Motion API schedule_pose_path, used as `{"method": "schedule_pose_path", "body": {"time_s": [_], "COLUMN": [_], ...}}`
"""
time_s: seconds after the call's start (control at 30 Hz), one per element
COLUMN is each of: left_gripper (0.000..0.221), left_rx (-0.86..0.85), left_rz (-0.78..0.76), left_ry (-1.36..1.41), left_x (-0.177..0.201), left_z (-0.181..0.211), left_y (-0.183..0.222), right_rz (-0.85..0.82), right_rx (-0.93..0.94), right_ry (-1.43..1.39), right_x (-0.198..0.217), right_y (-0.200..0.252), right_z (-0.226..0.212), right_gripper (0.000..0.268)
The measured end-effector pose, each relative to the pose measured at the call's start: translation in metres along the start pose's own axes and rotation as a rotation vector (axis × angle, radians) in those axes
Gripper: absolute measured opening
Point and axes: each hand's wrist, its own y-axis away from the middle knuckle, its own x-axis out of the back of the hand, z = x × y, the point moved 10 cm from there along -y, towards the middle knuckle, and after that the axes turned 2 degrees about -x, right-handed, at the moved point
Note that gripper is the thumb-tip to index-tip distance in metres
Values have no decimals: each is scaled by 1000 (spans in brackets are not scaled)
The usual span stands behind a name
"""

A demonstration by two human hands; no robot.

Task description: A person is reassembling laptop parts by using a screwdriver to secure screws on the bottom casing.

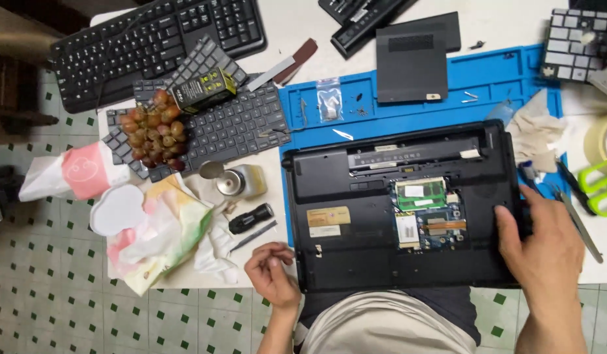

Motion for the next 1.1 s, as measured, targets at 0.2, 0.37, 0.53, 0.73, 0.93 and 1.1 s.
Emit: {"method": "schedule_pose_path", "body": {"time_s": [0.2,0.37,0.53,0.73,0.93,1.1], "left_gripper": [10,9,11,11,9,9], "left_rx": [46,51,20,42,-12,-5], "left_rz": [-4,21,28,-22,-40,-35], "left_ry": [23,56,76,122,127,116], "left_x": [-3,1,5,4,1,3], "left_z": [-2,-4,-4,-2,2,2], "left_y": [-3,0,2,2,-3,1], "right_rz": [65,-135,-602,-627,-598,-558], "right_rx": [284,451,340,313,317,344], "right_ry": [-103,-196,184,333,276,287], "right_x": [40,-18,-128,-158,-150,-164], "right_y": [-86,-171,-189,-187,-196,-194], "right_z": [-97,-212,-259,-267,-270,-265], "right_gripper": [19,14,33,25,28,26]}}
